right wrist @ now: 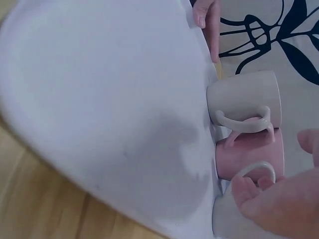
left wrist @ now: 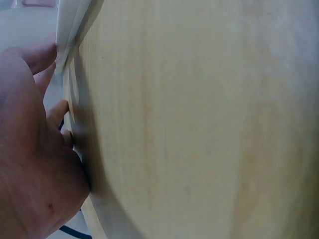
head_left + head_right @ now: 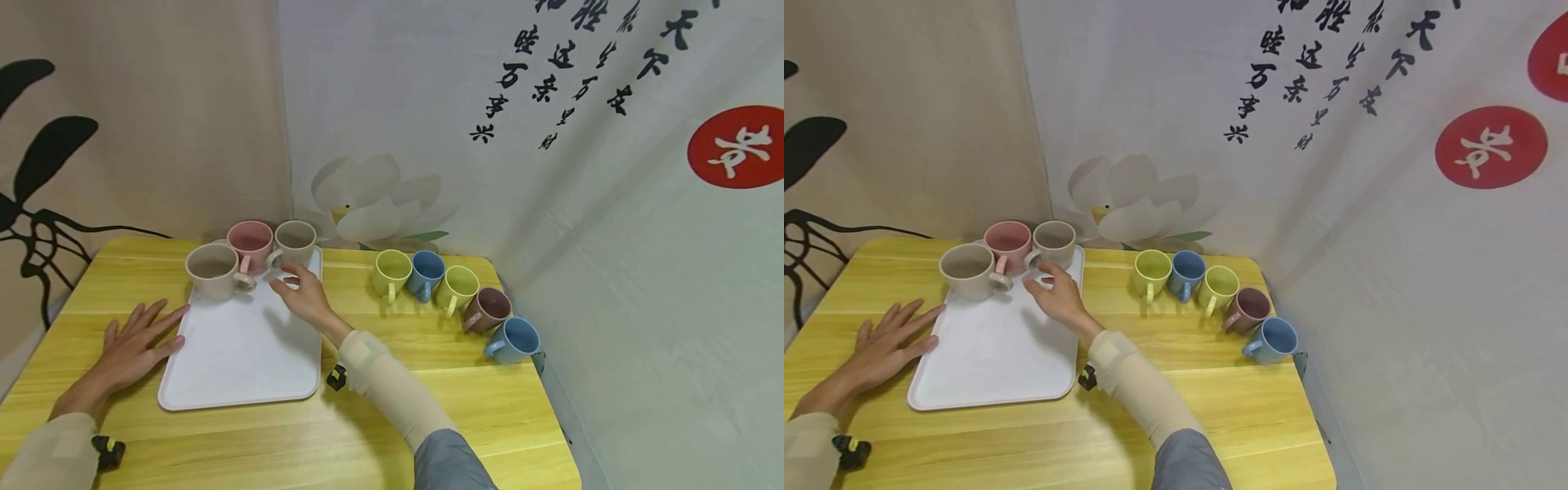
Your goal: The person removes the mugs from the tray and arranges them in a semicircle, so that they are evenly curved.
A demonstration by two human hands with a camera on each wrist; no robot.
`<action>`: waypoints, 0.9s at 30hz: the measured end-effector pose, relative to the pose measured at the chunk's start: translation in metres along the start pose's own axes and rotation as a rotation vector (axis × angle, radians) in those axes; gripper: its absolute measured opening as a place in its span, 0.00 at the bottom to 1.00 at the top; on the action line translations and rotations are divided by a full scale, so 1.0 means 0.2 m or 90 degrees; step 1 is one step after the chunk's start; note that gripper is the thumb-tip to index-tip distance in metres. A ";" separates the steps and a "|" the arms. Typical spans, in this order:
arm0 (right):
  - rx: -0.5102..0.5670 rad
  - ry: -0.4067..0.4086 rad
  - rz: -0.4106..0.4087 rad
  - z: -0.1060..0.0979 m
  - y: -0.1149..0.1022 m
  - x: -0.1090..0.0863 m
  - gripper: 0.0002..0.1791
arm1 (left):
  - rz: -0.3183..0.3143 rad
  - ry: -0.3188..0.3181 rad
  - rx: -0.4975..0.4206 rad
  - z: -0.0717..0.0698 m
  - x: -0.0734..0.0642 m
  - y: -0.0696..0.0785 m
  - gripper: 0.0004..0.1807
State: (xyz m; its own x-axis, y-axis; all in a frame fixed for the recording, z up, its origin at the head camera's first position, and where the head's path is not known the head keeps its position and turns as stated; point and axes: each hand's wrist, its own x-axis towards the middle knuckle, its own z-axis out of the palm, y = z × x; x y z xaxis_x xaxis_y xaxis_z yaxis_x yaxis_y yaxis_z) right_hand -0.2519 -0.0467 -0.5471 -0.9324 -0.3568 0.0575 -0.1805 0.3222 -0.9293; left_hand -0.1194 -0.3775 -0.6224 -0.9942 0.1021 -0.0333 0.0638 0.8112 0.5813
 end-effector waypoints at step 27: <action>0.241 0.097 0.157 0.23 -0.02 0.17 0.22 | 0.019 0.015 -0.008 0.01 -0.01 -0.02 0.39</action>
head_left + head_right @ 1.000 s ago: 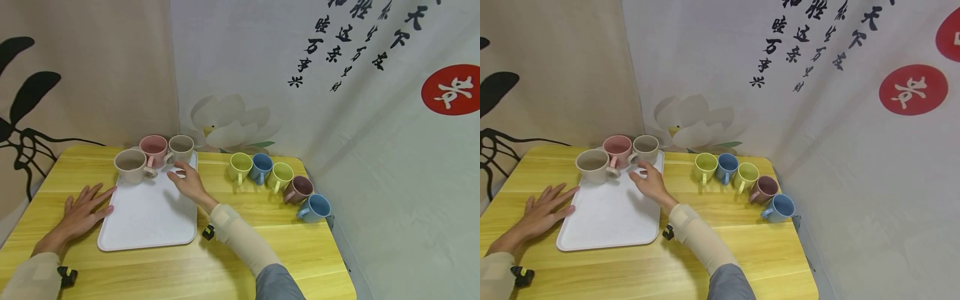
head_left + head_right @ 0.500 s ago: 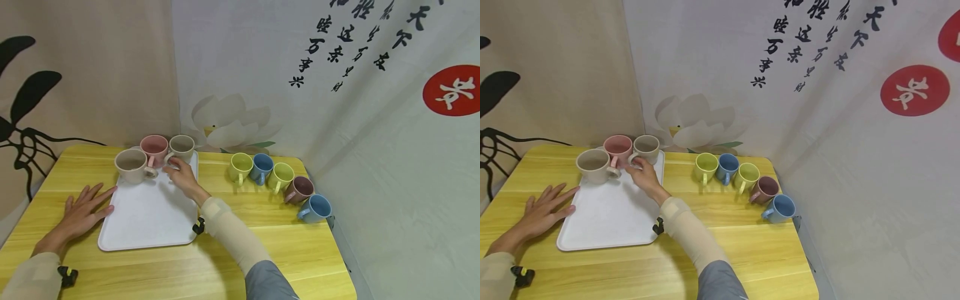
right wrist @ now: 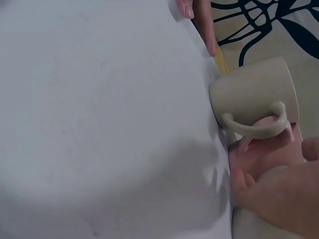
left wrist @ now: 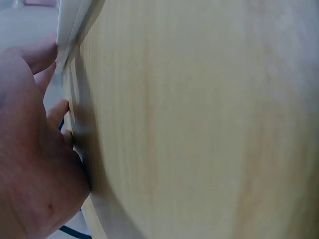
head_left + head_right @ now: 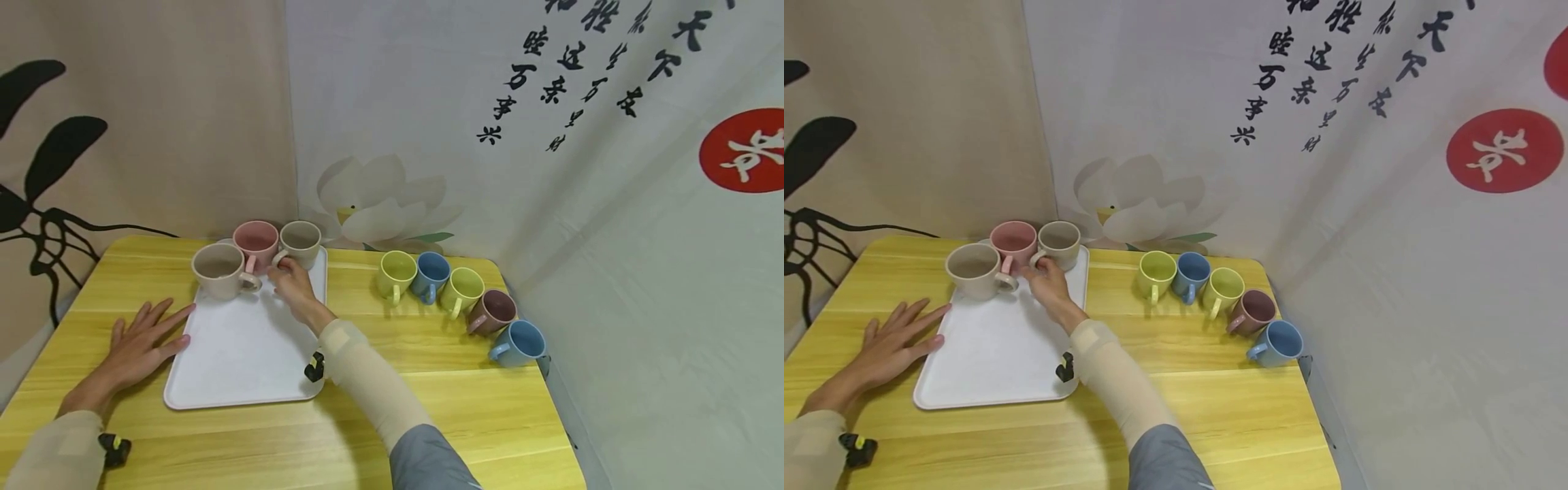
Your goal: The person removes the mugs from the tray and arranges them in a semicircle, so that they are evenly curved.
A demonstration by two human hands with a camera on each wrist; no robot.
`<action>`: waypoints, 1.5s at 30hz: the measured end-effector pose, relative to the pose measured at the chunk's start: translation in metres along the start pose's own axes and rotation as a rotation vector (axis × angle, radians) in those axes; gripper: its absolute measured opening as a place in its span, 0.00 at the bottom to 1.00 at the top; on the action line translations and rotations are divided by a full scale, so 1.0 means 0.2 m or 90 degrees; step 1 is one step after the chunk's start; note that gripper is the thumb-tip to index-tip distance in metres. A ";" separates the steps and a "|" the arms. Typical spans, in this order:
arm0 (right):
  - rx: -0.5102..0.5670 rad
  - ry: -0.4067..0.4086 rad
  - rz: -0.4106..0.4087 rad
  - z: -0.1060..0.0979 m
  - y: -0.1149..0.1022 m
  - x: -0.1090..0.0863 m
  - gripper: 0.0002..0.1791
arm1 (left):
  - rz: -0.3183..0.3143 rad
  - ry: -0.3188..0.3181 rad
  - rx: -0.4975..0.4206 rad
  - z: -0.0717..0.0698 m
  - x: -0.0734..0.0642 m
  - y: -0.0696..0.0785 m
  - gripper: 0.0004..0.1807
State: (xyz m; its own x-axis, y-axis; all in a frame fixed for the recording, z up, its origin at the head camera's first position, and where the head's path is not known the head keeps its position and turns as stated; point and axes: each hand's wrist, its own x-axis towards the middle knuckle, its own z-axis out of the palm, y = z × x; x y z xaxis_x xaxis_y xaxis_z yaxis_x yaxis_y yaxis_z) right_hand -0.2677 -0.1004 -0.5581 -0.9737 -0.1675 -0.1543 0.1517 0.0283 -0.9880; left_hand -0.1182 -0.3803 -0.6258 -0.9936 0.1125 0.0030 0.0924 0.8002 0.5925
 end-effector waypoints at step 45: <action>-0.089 0.039 -0.073 -0.45 0.00 -0.23 0.16 | -0.035 -0.044 -0.006 -0.04 0.01 0.02 0.40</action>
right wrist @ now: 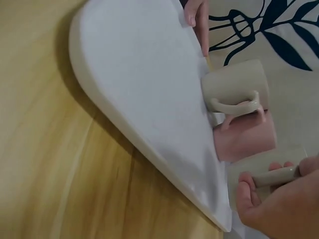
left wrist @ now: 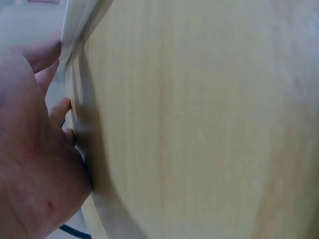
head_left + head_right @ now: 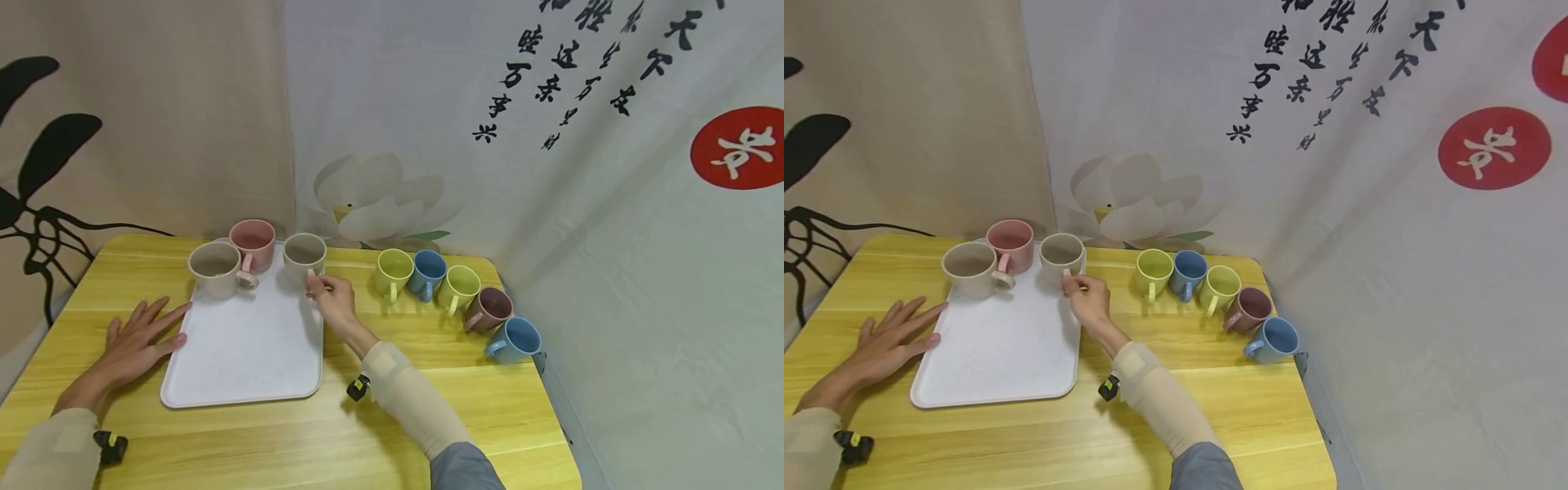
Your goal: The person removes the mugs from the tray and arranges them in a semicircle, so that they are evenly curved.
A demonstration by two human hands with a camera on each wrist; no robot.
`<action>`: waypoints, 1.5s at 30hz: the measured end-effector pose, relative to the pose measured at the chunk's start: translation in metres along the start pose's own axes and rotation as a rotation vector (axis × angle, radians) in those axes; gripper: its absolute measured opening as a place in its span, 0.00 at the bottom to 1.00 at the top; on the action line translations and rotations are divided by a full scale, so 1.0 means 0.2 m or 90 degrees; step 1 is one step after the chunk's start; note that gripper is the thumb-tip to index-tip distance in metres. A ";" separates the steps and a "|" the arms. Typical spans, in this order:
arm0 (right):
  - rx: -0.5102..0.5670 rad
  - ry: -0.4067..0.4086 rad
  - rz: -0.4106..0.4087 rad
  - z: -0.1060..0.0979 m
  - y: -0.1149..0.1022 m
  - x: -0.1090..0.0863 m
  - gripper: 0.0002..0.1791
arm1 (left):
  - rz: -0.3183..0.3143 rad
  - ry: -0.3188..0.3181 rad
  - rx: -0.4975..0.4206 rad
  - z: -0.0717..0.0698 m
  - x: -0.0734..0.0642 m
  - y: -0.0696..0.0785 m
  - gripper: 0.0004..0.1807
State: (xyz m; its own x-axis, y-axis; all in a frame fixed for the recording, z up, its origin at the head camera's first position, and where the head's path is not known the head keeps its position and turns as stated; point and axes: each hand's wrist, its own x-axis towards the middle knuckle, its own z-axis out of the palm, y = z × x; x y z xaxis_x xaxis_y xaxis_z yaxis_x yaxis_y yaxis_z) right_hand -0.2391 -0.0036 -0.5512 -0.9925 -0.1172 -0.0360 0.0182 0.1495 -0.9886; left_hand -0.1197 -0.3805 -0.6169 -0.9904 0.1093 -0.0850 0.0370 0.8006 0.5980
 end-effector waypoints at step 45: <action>-0.031 -0.067 -0.050 -0.60 0.12 -0.27 0.16 | 0.002 0.003 0.000 0.00 0.00 0.01 0.39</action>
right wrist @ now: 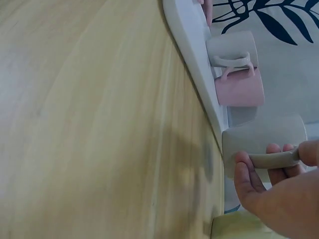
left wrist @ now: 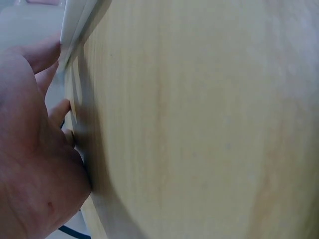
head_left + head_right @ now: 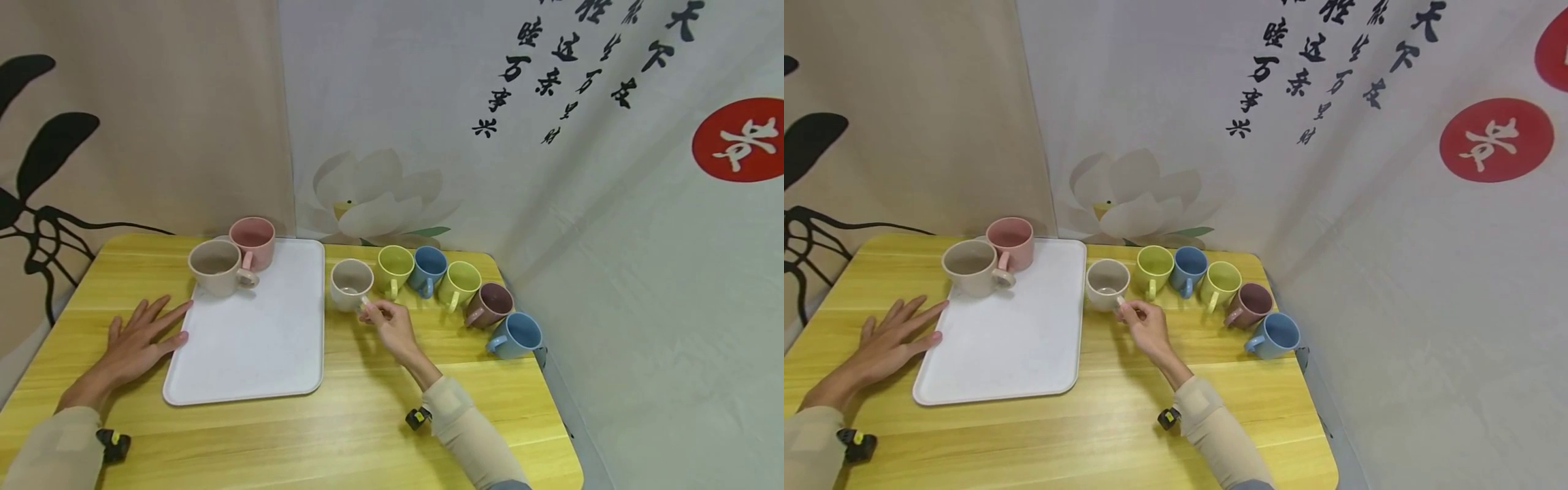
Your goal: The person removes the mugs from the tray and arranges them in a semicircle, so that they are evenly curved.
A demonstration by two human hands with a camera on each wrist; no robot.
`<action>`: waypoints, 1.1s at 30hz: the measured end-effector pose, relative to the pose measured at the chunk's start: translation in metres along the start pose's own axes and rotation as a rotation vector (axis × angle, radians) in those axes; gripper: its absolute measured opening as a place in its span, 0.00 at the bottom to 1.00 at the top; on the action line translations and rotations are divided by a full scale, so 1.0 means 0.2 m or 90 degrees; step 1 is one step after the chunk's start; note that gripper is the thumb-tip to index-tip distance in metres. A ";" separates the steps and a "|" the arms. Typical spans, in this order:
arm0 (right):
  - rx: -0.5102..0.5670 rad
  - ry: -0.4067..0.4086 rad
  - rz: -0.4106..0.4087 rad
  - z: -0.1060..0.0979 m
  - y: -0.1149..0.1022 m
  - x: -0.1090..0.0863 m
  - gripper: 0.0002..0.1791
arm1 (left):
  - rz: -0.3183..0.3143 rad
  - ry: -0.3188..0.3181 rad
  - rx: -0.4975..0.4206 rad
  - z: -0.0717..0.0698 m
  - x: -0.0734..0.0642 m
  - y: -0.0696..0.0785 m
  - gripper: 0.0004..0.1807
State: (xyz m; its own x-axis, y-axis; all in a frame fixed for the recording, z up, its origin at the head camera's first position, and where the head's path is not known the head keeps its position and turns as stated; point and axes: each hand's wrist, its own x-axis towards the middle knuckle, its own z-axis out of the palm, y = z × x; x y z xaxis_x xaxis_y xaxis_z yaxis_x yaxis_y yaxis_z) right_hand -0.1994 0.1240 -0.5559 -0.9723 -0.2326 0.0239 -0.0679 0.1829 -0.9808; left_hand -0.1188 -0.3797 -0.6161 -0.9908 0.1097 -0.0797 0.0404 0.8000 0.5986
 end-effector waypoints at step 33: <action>0.021 0.054 0.021 -0.07 0.10 0.01 0.17 | 0.011 0.008 -0.009 0.01 0.00 -0.01 0.39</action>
State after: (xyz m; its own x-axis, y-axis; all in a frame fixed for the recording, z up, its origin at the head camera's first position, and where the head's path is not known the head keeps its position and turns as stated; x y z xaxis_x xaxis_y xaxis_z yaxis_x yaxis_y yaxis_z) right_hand -0.2068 0.1412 -0.5732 -0.9894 -0.1454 0.0063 -0.0292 0.1565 -0.9872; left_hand -0.1195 -0.3805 -0.6189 -0.9914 0.1164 -0.0599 0.0558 0.7899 0.6107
